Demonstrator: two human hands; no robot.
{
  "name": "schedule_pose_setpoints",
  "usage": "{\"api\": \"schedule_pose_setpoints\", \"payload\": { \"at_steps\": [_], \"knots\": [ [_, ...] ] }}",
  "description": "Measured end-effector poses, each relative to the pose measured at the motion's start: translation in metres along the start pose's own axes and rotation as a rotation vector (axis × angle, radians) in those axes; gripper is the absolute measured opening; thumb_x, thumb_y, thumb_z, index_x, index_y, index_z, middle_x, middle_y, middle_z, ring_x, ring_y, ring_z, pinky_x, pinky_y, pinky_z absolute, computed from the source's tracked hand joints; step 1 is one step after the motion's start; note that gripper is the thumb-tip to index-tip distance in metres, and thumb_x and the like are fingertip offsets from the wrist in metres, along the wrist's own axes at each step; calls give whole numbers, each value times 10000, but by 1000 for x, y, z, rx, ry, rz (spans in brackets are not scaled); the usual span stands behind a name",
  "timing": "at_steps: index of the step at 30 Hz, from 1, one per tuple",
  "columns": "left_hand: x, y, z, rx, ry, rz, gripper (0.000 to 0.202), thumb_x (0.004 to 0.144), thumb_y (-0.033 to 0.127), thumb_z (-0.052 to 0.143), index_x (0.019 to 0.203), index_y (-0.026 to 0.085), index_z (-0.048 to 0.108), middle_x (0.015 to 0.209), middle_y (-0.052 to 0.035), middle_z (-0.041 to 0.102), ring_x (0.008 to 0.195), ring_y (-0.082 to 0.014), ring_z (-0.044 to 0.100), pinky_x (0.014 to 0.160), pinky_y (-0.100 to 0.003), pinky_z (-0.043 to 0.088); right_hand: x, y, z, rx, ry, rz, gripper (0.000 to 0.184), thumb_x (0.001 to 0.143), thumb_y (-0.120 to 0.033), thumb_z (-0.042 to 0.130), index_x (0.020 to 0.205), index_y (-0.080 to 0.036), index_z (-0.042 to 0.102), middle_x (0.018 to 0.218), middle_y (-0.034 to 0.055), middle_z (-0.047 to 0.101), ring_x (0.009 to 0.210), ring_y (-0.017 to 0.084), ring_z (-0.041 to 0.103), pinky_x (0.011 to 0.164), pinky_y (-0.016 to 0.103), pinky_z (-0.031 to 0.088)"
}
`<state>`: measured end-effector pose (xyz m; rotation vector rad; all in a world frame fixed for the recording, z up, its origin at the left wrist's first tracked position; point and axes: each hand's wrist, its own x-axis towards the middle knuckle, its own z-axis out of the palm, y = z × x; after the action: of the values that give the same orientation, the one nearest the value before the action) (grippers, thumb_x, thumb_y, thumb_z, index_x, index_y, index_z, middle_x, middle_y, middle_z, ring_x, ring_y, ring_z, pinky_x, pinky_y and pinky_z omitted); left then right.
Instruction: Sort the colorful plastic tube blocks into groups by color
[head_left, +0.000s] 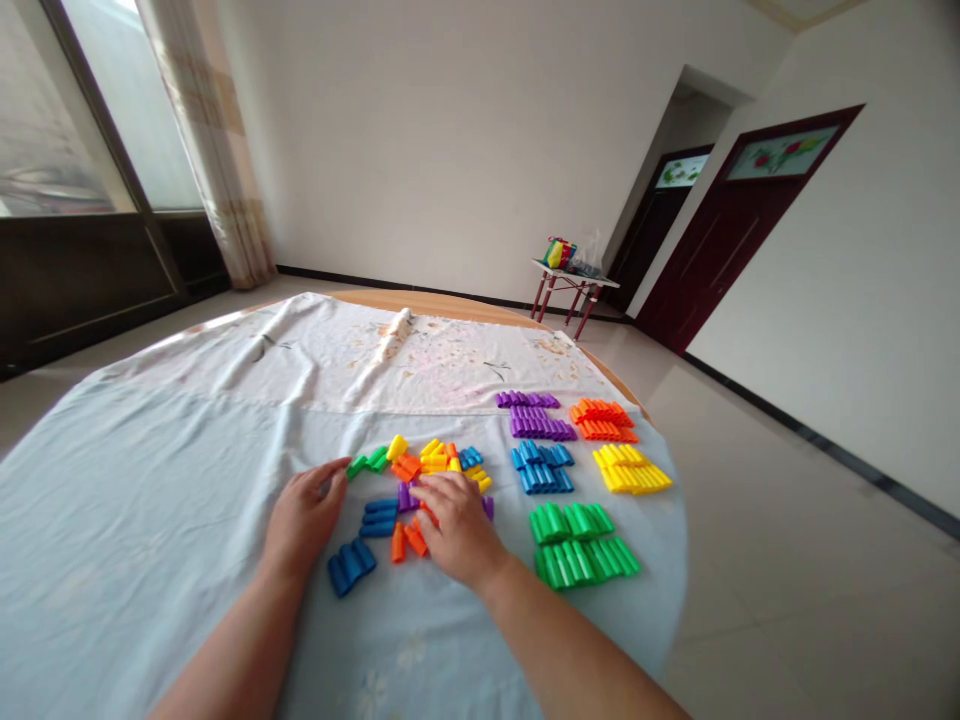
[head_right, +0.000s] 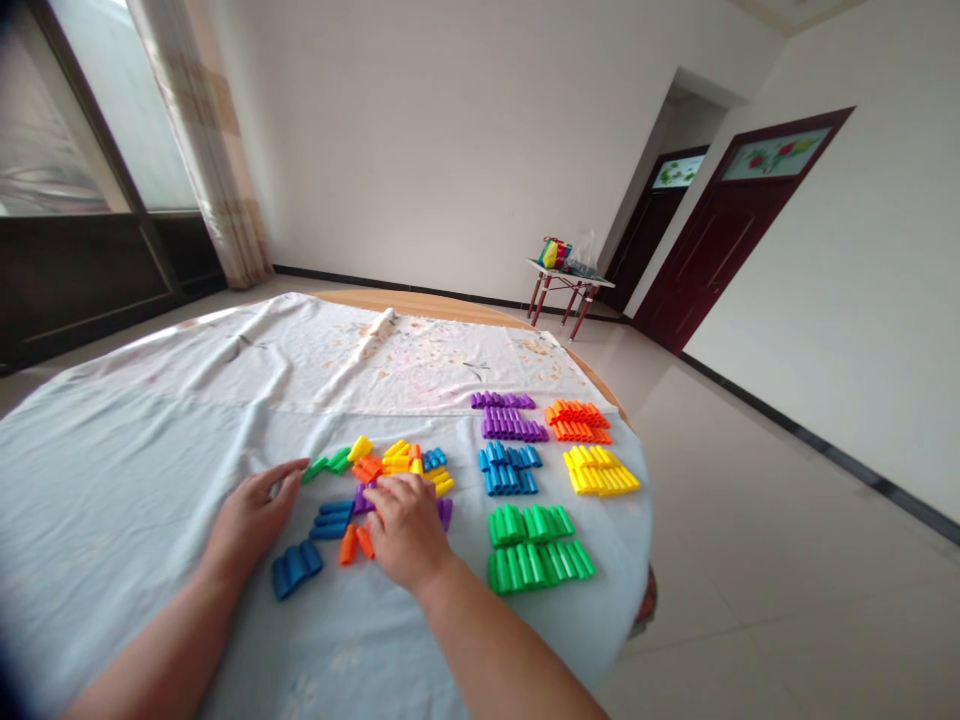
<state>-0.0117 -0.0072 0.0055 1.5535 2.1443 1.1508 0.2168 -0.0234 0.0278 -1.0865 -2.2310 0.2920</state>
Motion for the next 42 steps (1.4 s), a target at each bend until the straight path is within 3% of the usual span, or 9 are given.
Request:
{"api": "schedule_pose_setpoints", "payload": {
  "at_steps": [3, 9, 16, 22, 32, 42],
  "knots": [
    [0, 0, 2, 19, -15, 48, 439, 739, 463, 455, 993, 230, 725, 952, -92, 695, 864, -234, 617, 836, -334, 456, 10, -4, 3, -56, -64, 15, 307, 839, -207, 574, 1141, -220, 628, 1172, 57, 622, 1098, 222, 491, 973, 394, 359],
    [-3, 4, -3, 32, -6, 85, 461, 757, 505, 427, 970, 228, 726, 858, -68, 700, 694, -190, 604, 744, -299, 469, 18, -10, 5, -130, -134, 96, 227, 819, -246, 608, 1037, -272, 667, 1021, 36, 664, 1037, 240, 508, 904, 421, 342],
    [-4, 9, -5, 52, 3, 72, 448, 752, 502, 430, 943, 227, 728, 779, -60, 692, 651, -189, 595, 682, -287, 468, 16, -13, 10, -106, -93, 124, 212, 799, -282, 652, 1009, -292, 676, 969, 21, 681, 989, 238, 521, 872, 413, 345],
    [1, 2, -4, 71, -39, 44, 449, 735, 499, 437, 949, 230, 725, 808, -71, 700, 695, -205, 616, 668, -290, 464, 15, -8, 16, -71, -57, 66, 146, 850, -299, 612, 983, -295, 672, 954, -8, 693, 1005, 212, 519, 924, 417, 314],
    [1, 5, -4, 86, -52, 7, 444, 749, 493, 431, 957, 230, 722, 826, -78, 699, 729, -217, 628, 674, -297, 468, -7, -10, -22, -13, 89, 90, 212, 790, -219, 670, 997, -266, 657, 961, -5, 678, 997, 204, 513, 966, 396, 293],
    [-4, 8, -5, 110, -43, 16, 443, 761, 468, 417, 975, 221, 716, 890, -77, 703, 741, -205, 617, 699, -285, 472, -25, -1, -23, 15, -17, 138, 269, 778, -158, 657, 1031, -249, 661, 984, 30, 679, 958, 217, 561, 884, 377, 363]
  ]
}}
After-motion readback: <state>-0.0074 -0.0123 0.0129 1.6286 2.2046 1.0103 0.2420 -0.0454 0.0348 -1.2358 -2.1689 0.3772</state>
